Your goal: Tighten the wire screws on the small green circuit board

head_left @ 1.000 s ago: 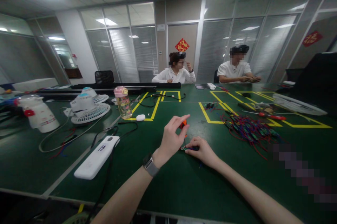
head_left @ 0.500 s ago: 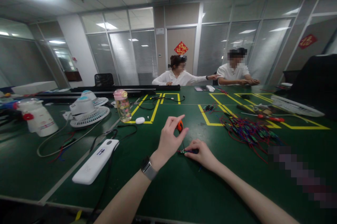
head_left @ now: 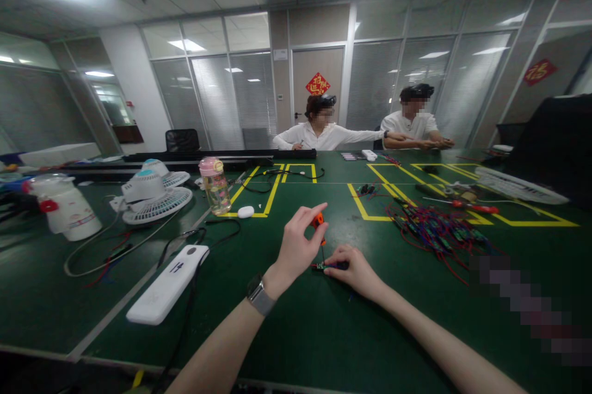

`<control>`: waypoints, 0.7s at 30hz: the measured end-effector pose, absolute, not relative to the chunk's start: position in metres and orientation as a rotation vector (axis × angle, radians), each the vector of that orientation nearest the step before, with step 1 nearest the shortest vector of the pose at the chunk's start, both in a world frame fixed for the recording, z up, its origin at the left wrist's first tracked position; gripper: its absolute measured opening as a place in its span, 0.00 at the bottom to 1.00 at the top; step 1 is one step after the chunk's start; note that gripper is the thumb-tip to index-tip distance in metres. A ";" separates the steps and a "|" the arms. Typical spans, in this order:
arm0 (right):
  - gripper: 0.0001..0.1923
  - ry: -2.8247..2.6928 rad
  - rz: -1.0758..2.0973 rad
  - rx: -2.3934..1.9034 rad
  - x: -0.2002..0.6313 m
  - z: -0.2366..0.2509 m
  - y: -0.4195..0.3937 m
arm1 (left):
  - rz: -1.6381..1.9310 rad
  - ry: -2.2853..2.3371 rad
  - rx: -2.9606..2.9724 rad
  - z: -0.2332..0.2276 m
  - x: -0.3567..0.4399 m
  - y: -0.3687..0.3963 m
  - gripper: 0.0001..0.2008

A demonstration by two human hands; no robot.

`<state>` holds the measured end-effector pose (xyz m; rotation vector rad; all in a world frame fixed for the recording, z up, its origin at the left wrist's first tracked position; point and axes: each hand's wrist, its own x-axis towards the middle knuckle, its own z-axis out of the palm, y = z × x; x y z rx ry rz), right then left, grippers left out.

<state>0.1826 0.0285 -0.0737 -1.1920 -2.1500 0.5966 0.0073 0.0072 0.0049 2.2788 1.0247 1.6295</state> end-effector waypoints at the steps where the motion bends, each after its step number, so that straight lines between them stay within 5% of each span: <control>1: 0.08 -2.151 0.598 -1.193 0.183 -0.073 0.028 | 1.650 1.057 2.287 0.005 0.007 0.007 0.15; 21: 0.08 -2.154 0.602 -1.199 0.182 -0.071 0.026 | 1.652 1.080 2.268 0.005 0.005 0.009 0.14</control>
